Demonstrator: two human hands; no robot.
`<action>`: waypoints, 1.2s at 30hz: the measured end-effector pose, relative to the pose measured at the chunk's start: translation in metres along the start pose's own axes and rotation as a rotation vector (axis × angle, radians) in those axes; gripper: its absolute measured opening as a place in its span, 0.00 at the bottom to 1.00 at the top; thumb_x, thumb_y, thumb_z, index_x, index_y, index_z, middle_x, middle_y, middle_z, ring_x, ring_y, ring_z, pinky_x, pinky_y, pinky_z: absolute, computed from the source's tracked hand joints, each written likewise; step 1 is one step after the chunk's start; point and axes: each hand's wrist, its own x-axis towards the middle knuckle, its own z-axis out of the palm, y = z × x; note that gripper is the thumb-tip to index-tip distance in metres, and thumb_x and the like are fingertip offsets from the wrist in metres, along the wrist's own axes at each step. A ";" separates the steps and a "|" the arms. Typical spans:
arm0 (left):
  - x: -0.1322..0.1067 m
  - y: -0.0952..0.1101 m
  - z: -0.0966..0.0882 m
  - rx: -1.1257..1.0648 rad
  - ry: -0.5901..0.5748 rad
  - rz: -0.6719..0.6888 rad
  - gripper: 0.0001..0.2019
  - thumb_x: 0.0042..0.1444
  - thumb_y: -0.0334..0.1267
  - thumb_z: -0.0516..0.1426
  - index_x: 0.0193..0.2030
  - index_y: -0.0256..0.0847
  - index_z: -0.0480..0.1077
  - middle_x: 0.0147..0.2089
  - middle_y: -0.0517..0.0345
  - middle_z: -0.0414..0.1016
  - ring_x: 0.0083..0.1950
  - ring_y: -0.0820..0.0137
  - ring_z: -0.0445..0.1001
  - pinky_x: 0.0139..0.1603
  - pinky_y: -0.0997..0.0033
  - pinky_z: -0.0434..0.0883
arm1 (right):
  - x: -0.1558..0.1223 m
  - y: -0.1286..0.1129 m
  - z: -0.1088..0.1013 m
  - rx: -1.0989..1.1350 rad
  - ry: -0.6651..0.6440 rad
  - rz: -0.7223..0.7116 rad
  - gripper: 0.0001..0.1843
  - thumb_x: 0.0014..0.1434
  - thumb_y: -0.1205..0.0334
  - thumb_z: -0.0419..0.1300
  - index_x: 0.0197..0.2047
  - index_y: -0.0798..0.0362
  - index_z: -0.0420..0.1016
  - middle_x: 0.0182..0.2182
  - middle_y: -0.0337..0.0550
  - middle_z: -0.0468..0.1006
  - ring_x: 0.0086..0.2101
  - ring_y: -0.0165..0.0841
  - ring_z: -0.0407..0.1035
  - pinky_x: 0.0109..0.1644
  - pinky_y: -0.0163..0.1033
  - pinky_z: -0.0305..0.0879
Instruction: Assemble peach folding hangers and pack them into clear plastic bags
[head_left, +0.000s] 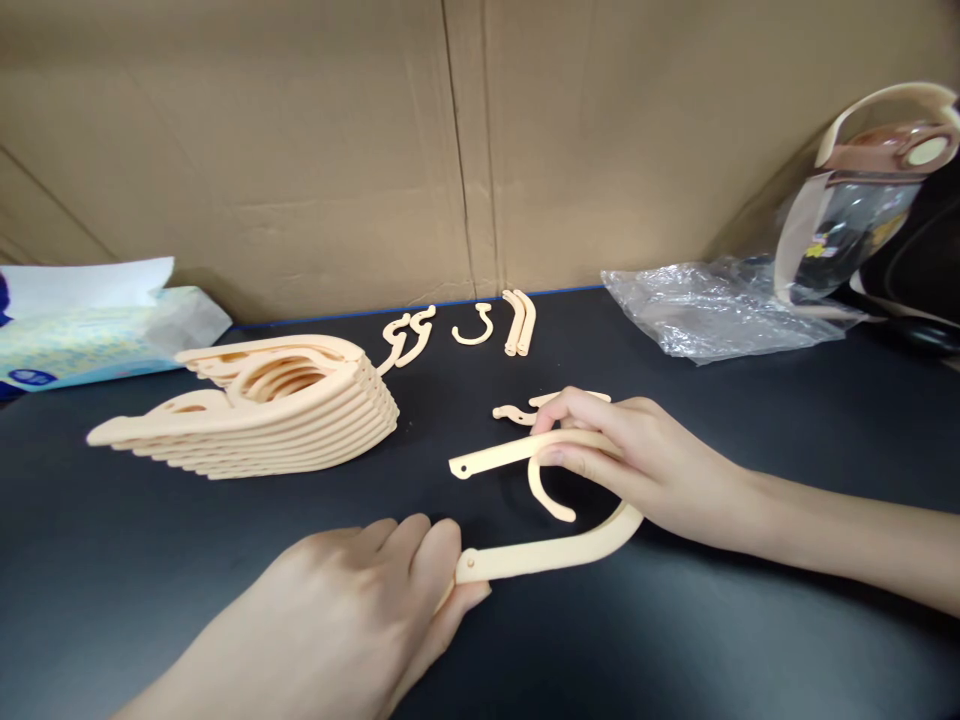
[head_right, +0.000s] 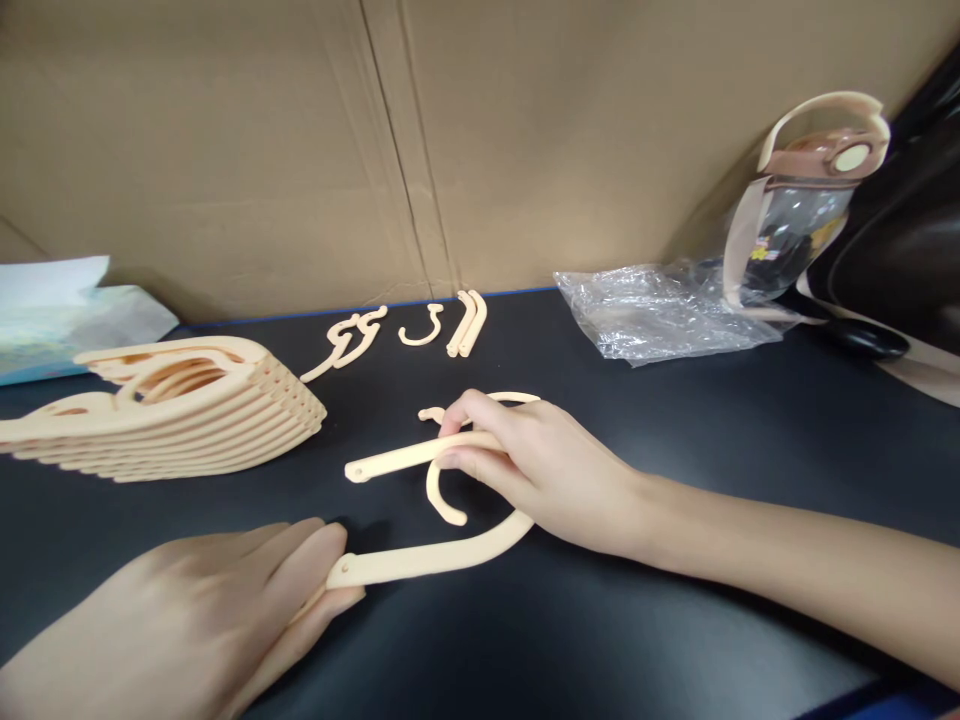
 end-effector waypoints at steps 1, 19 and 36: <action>0.001 0.000 -0.001 0.011 -0.002 -0.002 0.19 0.74 0.30 0.39 0.30 0.48 0.57 0.21 0.67 0.63 0.14 0.69 0.66 0.18 0.63 0.54 | 0.000 0.000 0.000 0.002 -0.002 0.002 0.08 0.75 0.55 0.53 0.45 0.48 0.69 0.35 0.35 0.81 0.24 0.27 0.67 0.30 0.34 0.59; 0.004 -0.003 -0.004 -0.060 0.092 0.082 0.20 0.74 0.31 0.42 0.29 0.45 0.62 0.22 0.66 0.65 0.17 0.71 0.66 0.18 0.65 0.58 | -0.003 0.004 0.000 -0.010 -0.027 -0.041 0.08 0.75 0.56 0.53 0.45 0.48 0.70 0.40 0.37 0.82 0.33 0.30 0.75 0.39 0.34 0.64; 0.009 -0.005 -0.007 -0.103 0.097 0.086 0.19 0.73 0.31 0.44 0.28 0.44 0.63 0.24 0.63 0.67 0.22 0.69 0.68 0.21 0.66 0.60 | -0.001 0.006 0.000 -0.021 -0.032 -0.047 0.07 0.75 0.57 0.53 0.45 0.47 0.70 0.43 0.39 0.83 0.37 0.31 0.77 0.43 0.35 0.66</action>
